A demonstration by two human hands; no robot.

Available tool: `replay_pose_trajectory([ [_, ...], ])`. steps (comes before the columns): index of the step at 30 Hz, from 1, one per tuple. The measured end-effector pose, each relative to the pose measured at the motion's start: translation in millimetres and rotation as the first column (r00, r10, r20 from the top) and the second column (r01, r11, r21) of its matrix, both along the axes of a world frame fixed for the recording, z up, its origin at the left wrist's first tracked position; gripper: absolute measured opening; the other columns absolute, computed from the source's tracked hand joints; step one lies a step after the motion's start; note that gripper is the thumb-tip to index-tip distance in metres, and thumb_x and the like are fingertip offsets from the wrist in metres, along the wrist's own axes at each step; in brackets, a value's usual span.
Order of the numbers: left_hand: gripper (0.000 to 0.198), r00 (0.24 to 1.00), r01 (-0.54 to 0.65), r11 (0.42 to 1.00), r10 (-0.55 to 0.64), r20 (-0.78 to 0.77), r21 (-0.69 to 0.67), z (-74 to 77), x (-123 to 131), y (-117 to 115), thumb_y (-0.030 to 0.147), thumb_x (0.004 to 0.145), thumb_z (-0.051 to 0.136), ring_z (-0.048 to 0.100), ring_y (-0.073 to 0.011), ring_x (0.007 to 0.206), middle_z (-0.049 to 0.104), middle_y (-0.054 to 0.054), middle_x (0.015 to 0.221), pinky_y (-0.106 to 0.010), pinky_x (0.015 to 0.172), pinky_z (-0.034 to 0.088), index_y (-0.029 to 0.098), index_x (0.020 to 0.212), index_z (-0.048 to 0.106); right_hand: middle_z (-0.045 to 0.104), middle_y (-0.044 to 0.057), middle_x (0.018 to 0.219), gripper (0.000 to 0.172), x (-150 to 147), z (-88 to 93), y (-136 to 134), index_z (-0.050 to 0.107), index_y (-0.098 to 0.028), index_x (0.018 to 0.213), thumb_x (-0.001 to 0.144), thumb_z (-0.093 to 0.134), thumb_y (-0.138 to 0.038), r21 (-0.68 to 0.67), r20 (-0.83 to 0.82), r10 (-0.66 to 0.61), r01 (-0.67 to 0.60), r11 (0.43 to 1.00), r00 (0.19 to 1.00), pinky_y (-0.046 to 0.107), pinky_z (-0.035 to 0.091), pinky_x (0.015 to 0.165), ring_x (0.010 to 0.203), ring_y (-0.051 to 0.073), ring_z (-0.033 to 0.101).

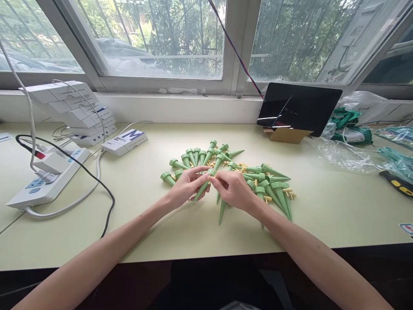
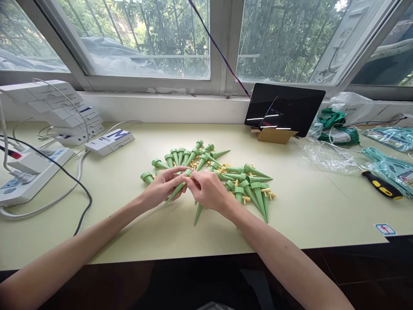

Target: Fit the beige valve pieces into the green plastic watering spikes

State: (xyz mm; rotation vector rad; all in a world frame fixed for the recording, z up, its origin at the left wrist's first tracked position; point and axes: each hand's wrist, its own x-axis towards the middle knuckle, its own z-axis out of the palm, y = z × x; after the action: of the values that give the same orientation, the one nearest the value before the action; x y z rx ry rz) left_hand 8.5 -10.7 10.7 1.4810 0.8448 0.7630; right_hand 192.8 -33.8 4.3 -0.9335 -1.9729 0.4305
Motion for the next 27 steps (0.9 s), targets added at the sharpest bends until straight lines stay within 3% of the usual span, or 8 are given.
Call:
replay_pose_trajectory([
  [7, 0.032, 0.992, -0.069, 0.966, 0.093, -0.085, 0.250, -2.6, -0.7, -3.0, 0.043, 0.093, 0.058, 0.045, -0.0064, 0.039, 0.060, 0.002, 0.064, -0.018, 0.036, 0.037, 0.019, 0.114, 0.054, 0.041, -0.005, 0.055, 0.032, -1.3, -3.0, -0.7, 0.048, -0.018, 0.066, 0.097, 0.049, -0.026, -0.038, 0.039, -0.064, 0.065, 0.997, 0.997, 0.024, 0.028, 0.052, 0.049, 0.009, 0.034],
  [15, 0.027, 0.982, -0.121, 0.915, 0.167, -0.090, 0.385, -9.2, -3.3, 0.8, 0.039, 0.093, 0.059, 0.039, -0.0054, 0.041, 0.048, 0.006, 0.062, -0.018, 0.037, 0.031, 0.021, 0.113, 0.055, 0.050, -0.003, 0.058, 0.024, -1.8, -2.4, -0.5, 0.059, -0.017, 0.078, 0.097, 0.050, -0.028, -0.054, 0.021, -0.103, 0.104, 0.993, 0.994, 0.024, 0.034, 0.056, 0.051, 0.010, 0.041],
  [21, 0.019, 0.929, -0.136, 0.779, 0.315, -0.194, 0.612, -9.1, -4.0, 2.2, 0.037, 0.091, 0.060, 0.032, -0.0044, 0.043, 0.051, 0.005, 0.064, -0.019, 0.040, 0.027, 0.020, 0.100, 0.059, 0.048, -0.005, 0.055, 0.023, -1.9, -2.5, -1.2, 0.062, -0.017, 0.080, 0.097, 0.051, -0.027, -0.073, 0.039, -0.118, 0.121, 0.990, 0.992, 0.023, 0.033, 0.054, 0.048, 0.009, 0.037],
  [27, 0.014, 0.885, -0.054, 0.647, 0.384, -0.264, 0.760, -8.4, -6.2, 3.8, 0.033, 0.091, 0.060, 0.035, -0.0059, 0.044, 0.053, 0.007, 0.059, -0.020, 0.046, 0.033, 0.019, 0.094, 0.060, 0.048, -0.005, 0.053, 0.020, -2.3, -3.2, -1.7, 0.064, -0.017, 0.084, 0.096, 0.052, -0.026, -0.112, 0.094, -0.112, 0.122, 0.986, 0.989, 0.023, 0.033, 0.053, 0.047, 0.010, 0.037],
])
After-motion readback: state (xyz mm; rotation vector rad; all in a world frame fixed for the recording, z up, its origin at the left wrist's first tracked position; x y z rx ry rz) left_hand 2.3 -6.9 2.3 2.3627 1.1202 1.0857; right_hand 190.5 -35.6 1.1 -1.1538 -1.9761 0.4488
